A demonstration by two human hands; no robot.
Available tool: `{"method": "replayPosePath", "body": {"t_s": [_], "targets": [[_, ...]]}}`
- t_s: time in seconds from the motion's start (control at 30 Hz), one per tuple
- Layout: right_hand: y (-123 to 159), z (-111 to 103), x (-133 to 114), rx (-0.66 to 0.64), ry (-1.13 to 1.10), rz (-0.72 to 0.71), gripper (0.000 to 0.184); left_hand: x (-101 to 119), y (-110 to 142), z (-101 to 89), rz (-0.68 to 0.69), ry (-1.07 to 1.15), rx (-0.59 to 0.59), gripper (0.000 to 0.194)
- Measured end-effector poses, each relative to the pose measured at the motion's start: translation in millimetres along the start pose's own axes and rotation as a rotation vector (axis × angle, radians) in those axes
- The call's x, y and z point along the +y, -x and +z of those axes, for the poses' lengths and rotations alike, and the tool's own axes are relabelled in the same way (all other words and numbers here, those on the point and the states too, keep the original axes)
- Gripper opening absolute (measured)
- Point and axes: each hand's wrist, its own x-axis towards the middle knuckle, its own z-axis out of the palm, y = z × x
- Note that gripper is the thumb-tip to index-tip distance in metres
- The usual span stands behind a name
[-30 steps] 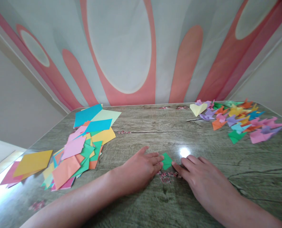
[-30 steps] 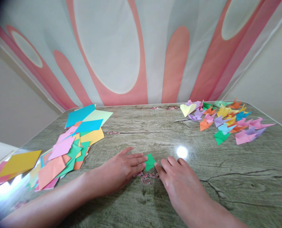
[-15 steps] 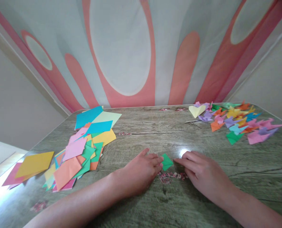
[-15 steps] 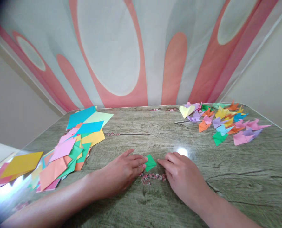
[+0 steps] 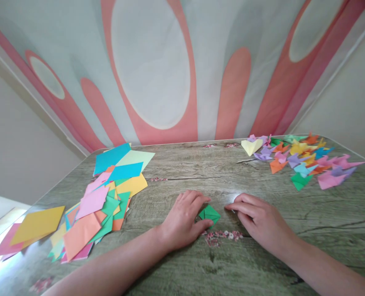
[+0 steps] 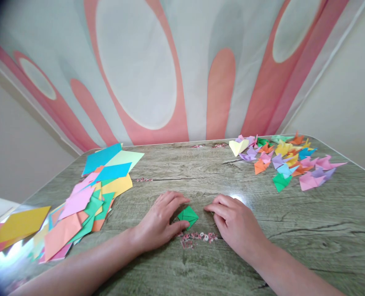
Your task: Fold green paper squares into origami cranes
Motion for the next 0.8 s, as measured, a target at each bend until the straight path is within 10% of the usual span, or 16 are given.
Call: {"method": "replayPosePath", "body": {"t_s": [0.8], "targets": [[0,2,3,0.007,0.036,-0.020,0.035,0,-9,-1.6,-0.167,0.072,-0.156,0.032]]}}
